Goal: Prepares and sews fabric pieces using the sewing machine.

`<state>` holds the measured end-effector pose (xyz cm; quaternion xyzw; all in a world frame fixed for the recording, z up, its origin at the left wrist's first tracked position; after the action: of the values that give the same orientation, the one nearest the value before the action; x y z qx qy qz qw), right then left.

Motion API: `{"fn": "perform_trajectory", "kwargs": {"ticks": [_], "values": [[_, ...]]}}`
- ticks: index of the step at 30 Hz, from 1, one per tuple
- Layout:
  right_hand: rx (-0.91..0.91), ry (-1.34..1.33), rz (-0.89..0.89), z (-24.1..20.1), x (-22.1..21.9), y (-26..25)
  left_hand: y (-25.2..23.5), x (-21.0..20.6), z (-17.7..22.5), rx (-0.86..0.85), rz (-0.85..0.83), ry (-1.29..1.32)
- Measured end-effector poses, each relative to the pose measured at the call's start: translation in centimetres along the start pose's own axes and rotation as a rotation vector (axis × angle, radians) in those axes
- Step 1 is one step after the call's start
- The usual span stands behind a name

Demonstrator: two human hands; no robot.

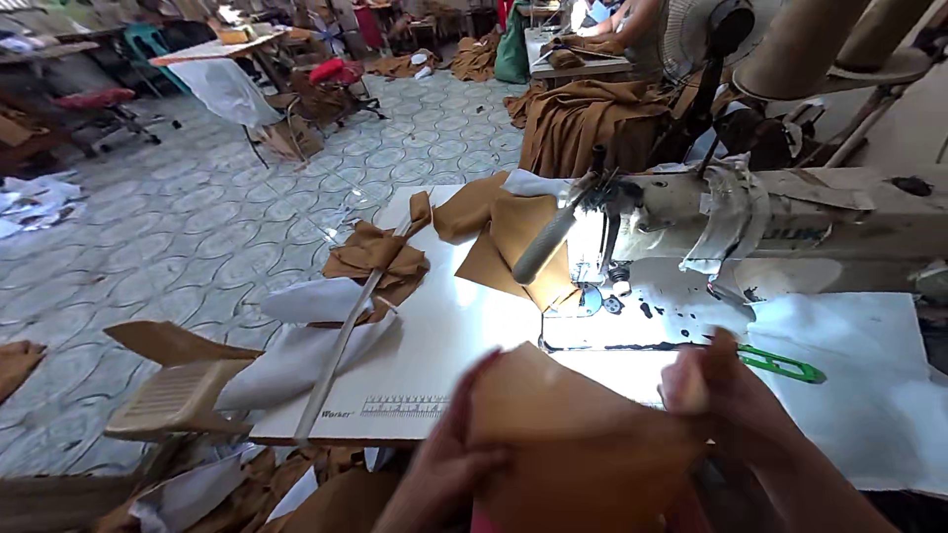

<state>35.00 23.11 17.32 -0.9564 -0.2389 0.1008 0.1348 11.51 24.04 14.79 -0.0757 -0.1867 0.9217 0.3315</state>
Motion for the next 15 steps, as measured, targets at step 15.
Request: {"fn": "perform_trajectory", "kwargs": {"ticks": [15], "values": [[-0.420, 1.331, -0.072, 10.0, 5.5, -5.7, -13.2, 1.9, -13.5, 0.412, -0.355, -1.131]]}}
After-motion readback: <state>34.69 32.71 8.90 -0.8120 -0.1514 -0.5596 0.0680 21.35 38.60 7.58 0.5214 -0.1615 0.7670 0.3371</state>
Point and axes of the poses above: each hand's wrist, its own y-axis away from the middle knuckle, its own x-axis out of the back of the hand, z = x × y, the point moved 8 cm from there along -y, towards the middle knuckle, and after that the axes turned 10 degrees about -z, right-handed, at the moved point
